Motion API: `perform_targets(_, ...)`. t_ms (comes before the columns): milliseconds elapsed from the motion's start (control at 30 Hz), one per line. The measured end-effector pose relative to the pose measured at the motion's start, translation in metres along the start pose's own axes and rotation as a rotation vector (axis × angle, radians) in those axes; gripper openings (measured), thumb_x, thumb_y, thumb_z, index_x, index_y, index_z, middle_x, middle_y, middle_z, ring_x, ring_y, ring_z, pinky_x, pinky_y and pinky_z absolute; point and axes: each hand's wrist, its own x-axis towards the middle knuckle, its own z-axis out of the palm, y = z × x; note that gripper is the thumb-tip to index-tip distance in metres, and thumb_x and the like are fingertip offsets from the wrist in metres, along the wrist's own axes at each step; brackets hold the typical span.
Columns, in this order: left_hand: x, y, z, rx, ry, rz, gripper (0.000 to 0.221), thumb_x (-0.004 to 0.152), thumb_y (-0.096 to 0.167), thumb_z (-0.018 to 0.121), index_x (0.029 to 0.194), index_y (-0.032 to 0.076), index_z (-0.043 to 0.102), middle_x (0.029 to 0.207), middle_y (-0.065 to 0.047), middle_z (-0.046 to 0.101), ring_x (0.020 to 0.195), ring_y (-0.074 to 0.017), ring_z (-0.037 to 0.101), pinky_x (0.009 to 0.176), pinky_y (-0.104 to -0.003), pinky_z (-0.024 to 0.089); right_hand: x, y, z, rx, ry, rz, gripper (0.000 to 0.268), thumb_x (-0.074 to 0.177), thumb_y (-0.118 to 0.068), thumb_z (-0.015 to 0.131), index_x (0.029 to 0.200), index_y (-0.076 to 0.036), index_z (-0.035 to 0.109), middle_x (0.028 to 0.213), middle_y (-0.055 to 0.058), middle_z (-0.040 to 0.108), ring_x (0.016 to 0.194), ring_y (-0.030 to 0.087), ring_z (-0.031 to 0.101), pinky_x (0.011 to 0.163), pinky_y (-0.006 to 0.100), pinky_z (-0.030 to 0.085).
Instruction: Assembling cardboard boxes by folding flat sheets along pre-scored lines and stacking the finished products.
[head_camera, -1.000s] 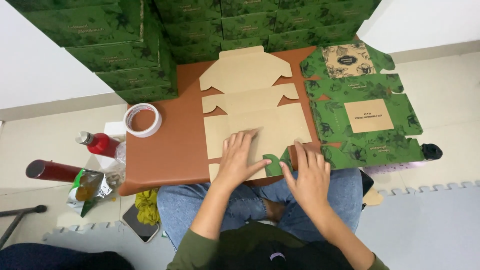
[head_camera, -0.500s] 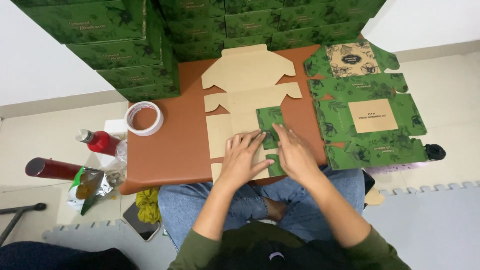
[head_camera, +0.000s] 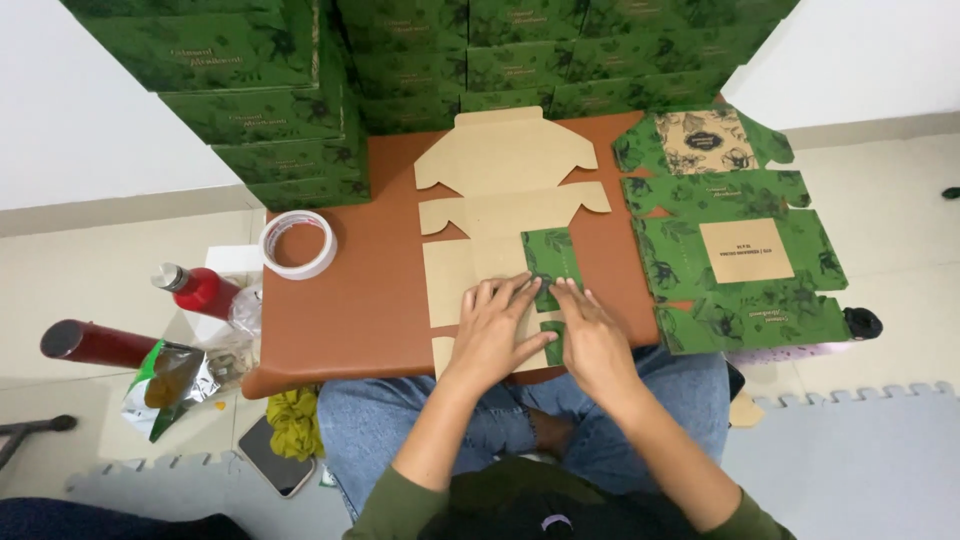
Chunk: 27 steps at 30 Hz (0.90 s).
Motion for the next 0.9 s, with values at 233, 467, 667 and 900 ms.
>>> perform_targets(233, -0.001, 0.002, -0.003, -0.002, 0.006, 0.013, 0.072, 0.089, 0.049, 0.068, 0.146, 0.009, 0.052, 0.144, -0.009, 0.051, 0.126, -0.0253, 0.04, 0.106, -0.043, 0.026, 0.069, 0.036, 0.015, 0.065, -0.074, -0.014, 0.054, 0.088, 0.005, 0.046, 0.139, -0.012, 0.054, 0.128, 0.02, 0.067, 0.124, 0.034, 0.061, 0.111, 0.042, 0.045)
perform_targets(467, -0.003, 0.004, -0.005, -0.001, 0.027, 0.019, 0.071, 0.088, 0.049, 0.069, 0.144, 0.008, 0.054, 0.142, -0.01, 0.053, 0.124, -0.0252, 0.042, 0.104, -0.042, 0.027, 0.078, 0.049, 0.035, -0.045, 0.057, 0.112, 0.044, 0.097, -0.026, 0.061, 0.137, -0.01, 0.056, 0.126, 0.017, 0.059, 0.125, 0.036, 0.057, 0.101, 0.047, 0.048)
perform_targets(667, -0.002, 0.006, -0.006, -0.015, 0.025, 0.025, 0.071, 0.088, 0.048, 0.07, 0.144, 0.007, 0.054, 0.142, -0.011, 0.053, 0.124, -0.0257, 0.042, 0.104, -0.042, 0.027, 0.074, 0.048, 0.039, -0.007, 0.097, 0.19, 0.053, 0.096, -0.027, 0.062, 0.146, -0.014, 0.05, 0.132, 0.02, 0.059, 0.125, 0.039, 0.057, 0.099, 0.049, 0.047)
perform_targets(900, -0.002, 0.005, -0.005, -0.013, 0.025, 0.019, 0.071, 0.088, 0.047, 0.071, 0.144, 0.007, 0.055, 0.142, -0.01, 0.053, 0.124, -0.0257, 0.041, 0.103, -0.042, 0.027, 0.093, 0.054, 0.045, 0.054, -0.054, 0.035, 0.05, 0.096, -0.006, 0.045, 0.146, -0.001, 0.044, 0.139, 0.03, 0.055, 0.138, 0.038, 0.049, 0.116, 0.049, 0.035)
